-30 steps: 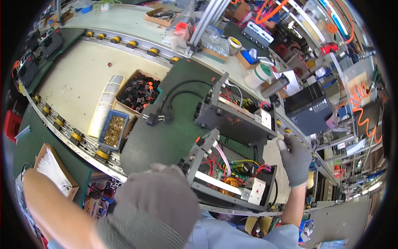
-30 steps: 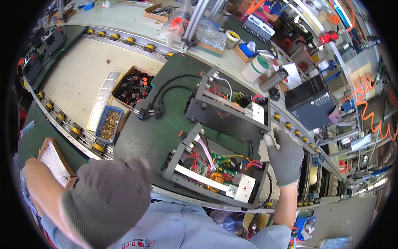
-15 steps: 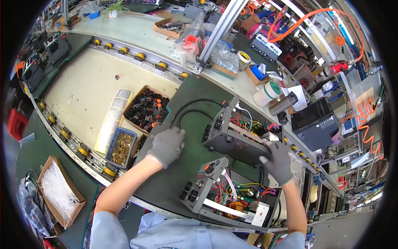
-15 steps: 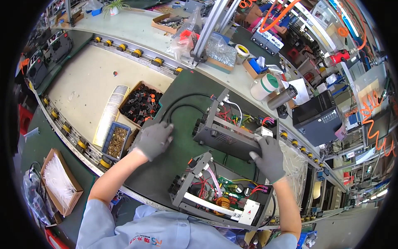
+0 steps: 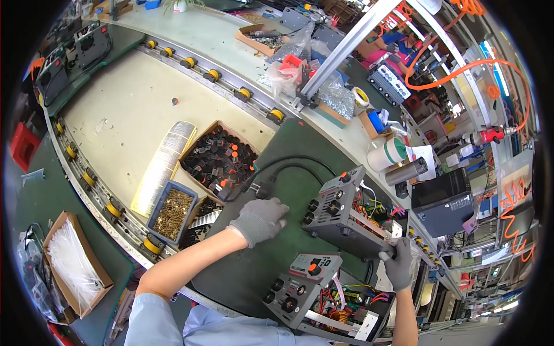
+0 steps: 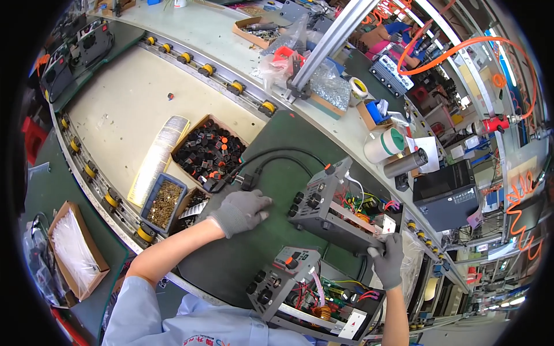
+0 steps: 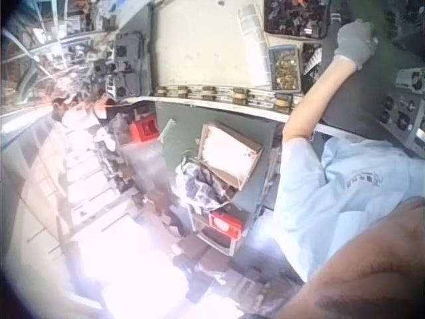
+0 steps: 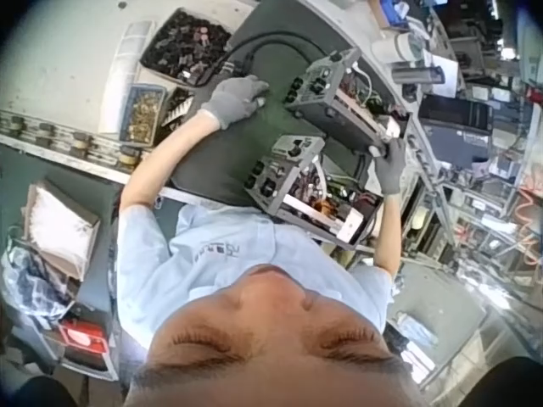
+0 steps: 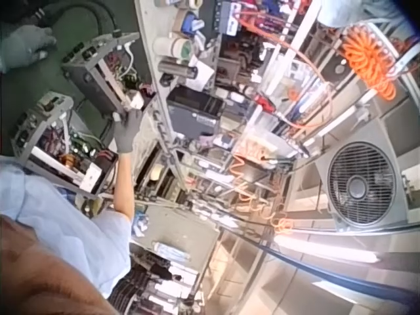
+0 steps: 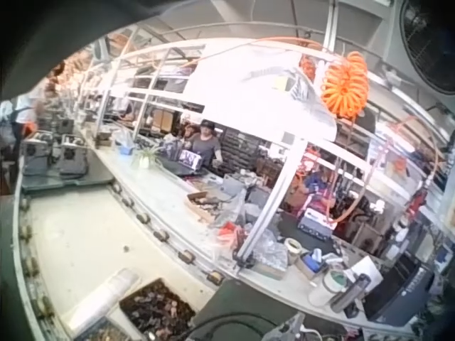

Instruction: Assemble electronic housings, apply product labels, and secure internal wiring with zip ties at a factory workstation.

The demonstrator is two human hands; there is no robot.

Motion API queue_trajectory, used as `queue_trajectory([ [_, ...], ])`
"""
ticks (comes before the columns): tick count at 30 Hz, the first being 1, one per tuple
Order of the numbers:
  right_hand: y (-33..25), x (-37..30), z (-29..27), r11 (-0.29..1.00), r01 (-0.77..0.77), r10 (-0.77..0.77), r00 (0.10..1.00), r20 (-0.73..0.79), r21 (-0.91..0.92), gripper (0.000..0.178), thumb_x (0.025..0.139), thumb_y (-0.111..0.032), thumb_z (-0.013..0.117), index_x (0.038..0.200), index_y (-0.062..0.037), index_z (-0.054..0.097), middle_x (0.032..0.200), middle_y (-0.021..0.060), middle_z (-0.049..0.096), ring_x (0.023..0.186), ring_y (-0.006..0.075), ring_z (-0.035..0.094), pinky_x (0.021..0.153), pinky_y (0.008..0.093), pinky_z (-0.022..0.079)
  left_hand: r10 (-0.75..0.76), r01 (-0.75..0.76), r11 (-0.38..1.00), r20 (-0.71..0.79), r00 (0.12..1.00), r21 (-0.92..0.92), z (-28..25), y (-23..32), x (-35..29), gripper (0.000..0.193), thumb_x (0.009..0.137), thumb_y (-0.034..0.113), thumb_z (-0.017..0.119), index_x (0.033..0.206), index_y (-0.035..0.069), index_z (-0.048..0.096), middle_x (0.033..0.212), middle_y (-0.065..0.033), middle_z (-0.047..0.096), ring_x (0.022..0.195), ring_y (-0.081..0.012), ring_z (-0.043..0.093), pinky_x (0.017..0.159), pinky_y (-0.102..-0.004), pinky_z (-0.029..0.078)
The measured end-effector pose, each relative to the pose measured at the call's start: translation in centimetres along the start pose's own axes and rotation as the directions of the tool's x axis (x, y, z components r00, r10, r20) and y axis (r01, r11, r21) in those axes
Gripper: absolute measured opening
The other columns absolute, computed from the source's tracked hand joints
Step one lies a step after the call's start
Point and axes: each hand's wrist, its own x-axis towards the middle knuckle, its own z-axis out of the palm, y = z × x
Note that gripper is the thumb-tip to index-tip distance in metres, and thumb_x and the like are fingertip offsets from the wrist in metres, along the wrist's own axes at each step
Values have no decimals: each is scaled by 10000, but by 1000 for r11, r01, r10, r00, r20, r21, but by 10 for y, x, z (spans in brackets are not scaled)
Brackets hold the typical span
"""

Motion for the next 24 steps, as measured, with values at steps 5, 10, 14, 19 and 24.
queue_trajectory([
  [5, 5, -5, -2, 990, 32, -34, 999, -12, -140, 355, 632, -89, 684, 960, -59, 552, 895, 114, 500, 847, 298, 514, 722, 376, 436, 189, -191, 980, -37, 981, -59, 8, 24, 16, 666, 774, 417, 619, 1319, 104, 397, 1167, -170, 482, 1009, -339, 542, 814, -401, 464],
  [10, -6, 1, -17, 1000, -8, 8, 998, 58, 1, 353, 684, -118, 703, 1013, -67, 584, 917, 110, 528, 836, 256, 551, 719, 318, 458, 274, -287, 956, -181, 944, -51, 25, 44, 27, 814, 734, 475, 645, 1357, 68, 316, 1246, -190, 427, 1063, -367, 511, 844, -412, 454],
  [14, 13, 21, -44, 973, -61, 52, 998, 45, 223, 234, 788, -99, 616, 1001, -5, 595, 913, 94, 580, 834, 170, 588, 758, 274, 464, 212, -224, 971, -130, 969, -83, 24, 51, 36, 842, 717, 497, 654, 1353, 63, 314, 1261, -179, 414, 1060, -374, 509, 840, -430, 454],
  [19, 60, 49, -66, 974, -87, 117, 984, -134, 208, 214, 813, -83, 594, 1014, -12, 601, 913, 79, 622, 826, 145, 591, 756, 272, 467, 193, -207, 973, -129, 973, -102, 13, 55, 31, 800, 718, 488, 656, 1334, 77, 352, 1251, -159, 428, 1035, -365, 525, 812, -428, 466],
  [24, 108, 141, -94, 965, -41, 138, 919, -370, 259, 269, 809, -124, 629, 1041, 7, 590, 962, 71, 630, 895, 134, 584, 790, 269, 461, 153, -177, 981, -251, 956, -76, -1, 30, 1, 561, 788, 377, 618, 1234, 77, 459, 1163, -165, 504, 953, -362, 566, 787, -415, 480],
])
